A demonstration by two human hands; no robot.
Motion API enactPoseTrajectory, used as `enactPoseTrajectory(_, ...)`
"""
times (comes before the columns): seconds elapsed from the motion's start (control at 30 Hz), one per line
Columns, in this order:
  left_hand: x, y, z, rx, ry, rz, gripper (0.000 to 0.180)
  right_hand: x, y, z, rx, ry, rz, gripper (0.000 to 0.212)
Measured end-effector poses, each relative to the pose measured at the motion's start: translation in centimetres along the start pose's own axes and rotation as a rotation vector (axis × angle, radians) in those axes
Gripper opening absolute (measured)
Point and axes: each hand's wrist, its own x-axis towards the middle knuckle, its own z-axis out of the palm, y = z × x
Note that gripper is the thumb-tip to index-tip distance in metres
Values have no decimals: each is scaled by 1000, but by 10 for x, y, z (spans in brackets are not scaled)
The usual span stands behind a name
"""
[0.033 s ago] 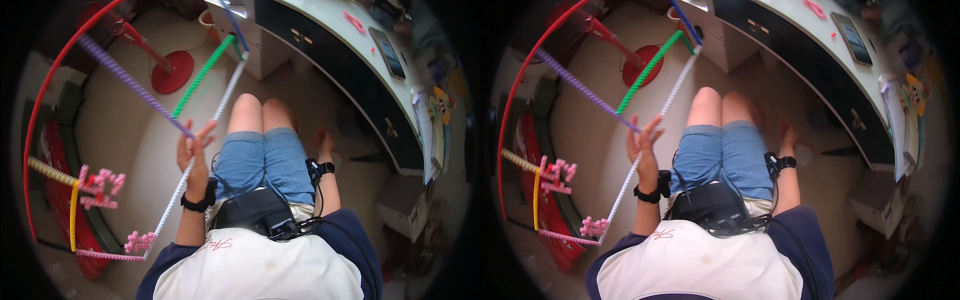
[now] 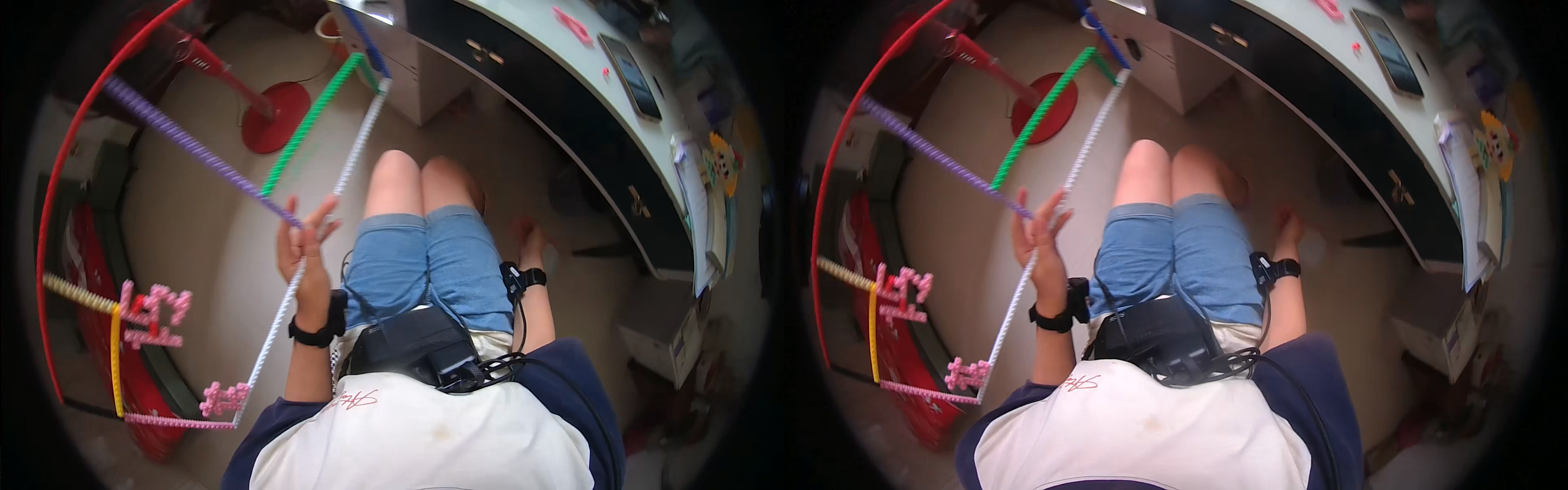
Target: The person assembles a structure using plastic interlocking pieces, attaching small components to a rectangular frame by hand.
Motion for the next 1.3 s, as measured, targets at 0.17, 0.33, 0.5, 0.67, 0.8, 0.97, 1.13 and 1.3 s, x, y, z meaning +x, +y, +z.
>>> enactPoseTrajectory(0.17, 0, -10, 0, 52, 99, 35, 46, -7, 37, -159, 187, 226, 216, 16)
enactPoseTrajectory(0.33, 6, -7, -5, 85, 100, 9, 45, -56, 76, -174, 225, 430, 368, 16)
enactPoseTrajectory(0.5, 12, 3, -3, -9, 45, -8, 46, -41, 92, -172, 223, 205, 446, 17)
enactPoseTrajectory(0.67, 4, 8, -2, -33, -10, -75, 47, -49, 42, -111, 183, 116, 318, 17)
enactPoseTrajectory(0.8, -4, 18, -1, -61, -30, -127, 48, -63, -10, -72, -52, 23, 269, 18)
enactPoseTrajectory(0.97, -8, 24, -4, -111, -101, -224, 49, -76, -15, -58, -128, -45, 213, 19)
enactPoseTrajectory(1.13, -9, 4, -26, -196, -151, -458, 50, -90, 4, -56, -78, -47, 345, 20)
enactPoseTrajectory(1.3, -7, -12, -47, -304, -119, -665, 49, -78, 5, -55, 52, -29, 442, 21)
